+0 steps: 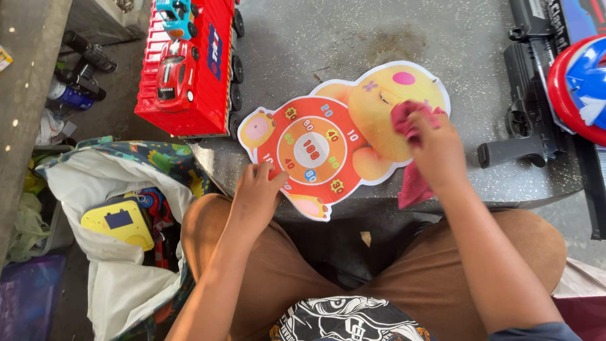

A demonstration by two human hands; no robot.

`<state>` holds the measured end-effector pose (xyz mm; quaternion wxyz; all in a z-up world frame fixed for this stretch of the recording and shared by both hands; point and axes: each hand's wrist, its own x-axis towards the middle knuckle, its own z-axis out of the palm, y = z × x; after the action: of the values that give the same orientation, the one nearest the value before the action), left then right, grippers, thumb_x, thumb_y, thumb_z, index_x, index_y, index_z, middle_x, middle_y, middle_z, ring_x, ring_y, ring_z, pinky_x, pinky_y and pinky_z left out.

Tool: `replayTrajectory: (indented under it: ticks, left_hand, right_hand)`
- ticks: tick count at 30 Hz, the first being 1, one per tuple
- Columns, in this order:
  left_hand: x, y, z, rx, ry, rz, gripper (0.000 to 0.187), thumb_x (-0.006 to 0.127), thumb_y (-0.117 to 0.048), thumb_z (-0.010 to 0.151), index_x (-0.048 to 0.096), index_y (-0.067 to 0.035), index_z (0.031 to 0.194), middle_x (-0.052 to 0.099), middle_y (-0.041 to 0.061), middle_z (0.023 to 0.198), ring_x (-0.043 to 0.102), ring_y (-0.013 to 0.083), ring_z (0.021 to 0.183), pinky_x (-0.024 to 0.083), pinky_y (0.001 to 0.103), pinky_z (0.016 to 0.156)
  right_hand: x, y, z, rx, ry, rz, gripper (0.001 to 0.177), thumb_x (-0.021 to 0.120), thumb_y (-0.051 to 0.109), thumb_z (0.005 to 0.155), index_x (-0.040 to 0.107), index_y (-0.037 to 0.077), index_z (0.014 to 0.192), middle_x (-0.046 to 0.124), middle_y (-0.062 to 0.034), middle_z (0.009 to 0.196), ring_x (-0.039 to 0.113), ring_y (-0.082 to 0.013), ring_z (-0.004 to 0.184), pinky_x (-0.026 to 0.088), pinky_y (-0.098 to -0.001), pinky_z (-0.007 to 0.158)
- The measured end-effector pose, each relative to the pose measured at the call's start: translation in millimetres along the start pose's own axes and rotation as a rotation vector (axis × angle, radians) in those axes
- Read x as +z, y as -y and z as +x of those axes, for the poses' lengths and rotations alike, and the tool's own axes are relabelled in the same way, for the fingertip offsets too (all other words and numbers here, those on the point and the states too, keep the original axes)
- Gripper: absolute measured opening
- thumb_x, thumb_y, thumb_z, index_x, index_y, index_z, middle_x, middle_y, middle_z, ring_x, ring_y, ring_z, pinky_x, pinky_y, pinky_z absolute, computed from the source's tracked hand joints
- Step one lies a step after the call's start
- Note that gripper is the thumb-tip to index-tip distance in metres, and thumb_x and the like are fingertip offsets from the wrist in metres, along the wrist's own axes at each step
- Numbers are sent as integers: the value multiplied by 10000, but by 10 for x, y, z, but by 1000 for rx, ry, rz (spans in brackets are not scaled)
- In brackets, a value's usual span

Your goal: The person wipes down various toy items with a pink cloth, including a toy knife and a cardboard target, before rolling up the target and placing it inside a large toy truck.

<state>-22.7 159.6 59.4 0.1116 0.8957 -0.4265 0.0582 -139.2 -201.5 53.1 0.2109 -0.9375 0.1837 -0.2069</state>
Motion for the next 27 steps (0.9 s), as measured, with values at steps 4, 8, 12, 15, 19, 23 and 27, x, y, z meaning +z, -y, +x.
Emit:
replayTrajectory:
  ticks: [4, 8, 12, 15, 19, 23, 27]
  left_hand:
    - [154, -210, 59, 62, -49, 42, 387, 711, -72, 843, 697, -200, 1208, 606, 82, 1290, 552, 336, 1191, 486, 474, 993]
    - [265, -670, 138, 162, -84, -31, 623, 722, -126, 746, 634, -182, 1361, 554, 151, 1362, 490, 402, 1252, 399, 574, 996]
    - [240, -854, 215, 149, 58, -71, 667, 783, -313, 740, 557, -82, 1323, 436, 244, 1407, 310, 502, 1406, 201, 697, 1171]
    - [205, -806, 268, 188, 138, -176, 828, 804, -448, 722, 511, -15, 1363, 329, 335, 1458, 162, 621, 1434, 124, 688, 1173]
    - [251, -821, 163, 248, 56, -102, 982, 790, -558, 715, 468, 9, 1450, 266, 370, 1525, 150, 639, 1417, 120, 708, 1151]
    - [355, -810, 172, 224, 128, -68, 855, 800, -574, 697, 545, -95, 1357, 225, 357, 1586, 128, 640, 1440, 141, 717, 1160]
    - [550, -688, 116, 224, 173, -418, 911, 725, -466, 747, 460, -118, 1546, 377, 200, 1624, 305, 494, 1554, 256, 633, 1305]
  right_hand:
    - [-348, 48, 136, 273, 70, 1369, 481, 658, 198, 975, 508, 127, 1426, 587, -124, 1366, 611, -256, 1248, 523, -386, 1069]
    - [-58, 577, 155, -28, -94, 80, 637, 697, 267, 823, 503, 285, 1429, 521, -185, 1421, 512, -435, 1260, 429, -558, 1014]
    - [179, 676, 72, -258, -75, -222, 697, 677, 221, 870, 475, 365, 1522, 435, -213, 1544, 425, -492, 1338, 353, -604, 1114]
    - [307, 723, -6, -401, 45, -120, 675, 739, 375, 809, 528, 284, 1444, 425, -250, 1492, 422, -515, 1247, 349, -633, 1046]
    - [552, 789, 91, -341, 88, -138, 517, 728, 318, 856, 601, 165, 1333, 500, -235, 1347, 499, -444, 1205, 441, -583, 987]
    - [956, 1025, 407, -250, 48, -89, 379, 656, 191, 891, 628, 139, 1265, 570, -240, 1201, 602, -443, 1062, 536, -518, 827]
    - [1393, 1650, 457, -422, 129, 106, 227, 634, 141, 874, 625, 91, 1095, 621, -233, 1089, 678, -439, 911, 554, -544, 752]
